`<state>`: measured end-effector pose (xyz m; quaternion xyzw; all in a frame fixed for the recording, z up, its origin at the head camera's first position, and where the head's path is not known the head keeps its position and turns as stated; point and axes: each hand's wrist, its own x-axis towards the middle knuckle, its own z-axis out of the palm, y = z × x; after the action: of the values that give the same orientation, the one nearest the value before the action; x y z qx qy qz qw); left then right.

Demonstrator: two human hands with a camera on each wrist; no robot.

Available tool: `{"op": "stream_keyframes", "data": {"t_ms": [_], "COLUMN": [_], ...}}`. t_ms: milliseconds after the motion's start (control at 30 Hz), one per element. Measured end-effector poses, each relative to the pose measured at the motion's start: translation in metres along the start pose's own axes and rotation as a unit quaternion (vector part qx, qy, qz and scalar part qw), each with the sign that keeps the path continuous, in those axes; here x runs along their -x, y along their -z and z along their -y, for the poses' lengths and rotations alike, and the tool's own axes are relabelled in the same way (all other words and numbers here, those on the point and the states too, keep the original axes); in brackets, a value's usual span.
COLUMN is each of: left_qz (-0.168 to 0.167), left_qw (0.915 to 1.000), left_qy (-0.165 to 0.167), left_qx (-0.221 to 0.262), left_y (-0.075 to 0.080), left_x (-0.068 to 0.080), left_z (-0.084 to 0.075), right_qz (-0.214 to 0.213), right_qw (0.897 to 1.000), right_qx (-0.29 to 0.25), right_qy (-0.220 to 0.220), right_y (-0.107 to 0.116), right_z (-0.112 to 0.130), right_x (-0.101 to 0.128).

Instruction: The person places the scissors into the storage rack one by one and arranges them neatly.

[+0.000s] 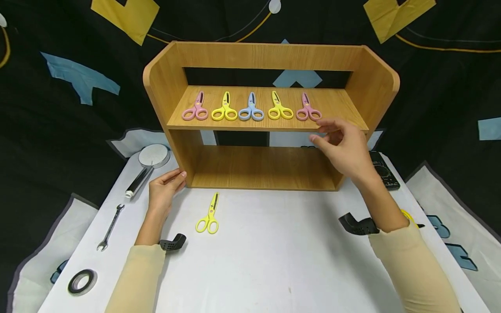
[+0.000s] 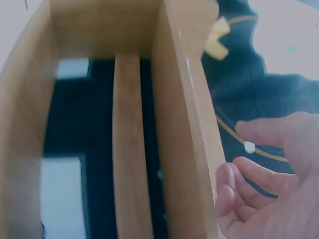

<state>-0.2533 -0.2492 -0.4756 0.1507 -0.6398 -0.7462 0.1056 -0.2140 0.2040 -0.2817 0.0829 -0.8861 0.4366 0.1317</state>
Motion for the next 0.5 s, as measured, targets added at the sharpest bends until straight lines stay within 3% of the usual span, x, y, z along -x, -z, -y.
{"op": "stream_keyframes", "data": {"t_ms": [267, 500], "left_qz": [0.0, 0.002], "left_qw": [0.9999, 1.0], "left_qy": [0.016, 0.007], "left_qx": [0.0, -0.005], "left_y": [0.0, 0.0], "left_x": [0.0, 0.0], "left_z": [-0.002, -0.002], "right_qz": [0.127, 0.187], "right_qw": [0.988, 0.973], "right_qx": [-0.089, -0.133], "right_qy": [0.01, -0.009], "right_y": [-0.048, -0.122], "right_z": [-0.002, -0.01], "right_x": [0.046, 0.07]}}
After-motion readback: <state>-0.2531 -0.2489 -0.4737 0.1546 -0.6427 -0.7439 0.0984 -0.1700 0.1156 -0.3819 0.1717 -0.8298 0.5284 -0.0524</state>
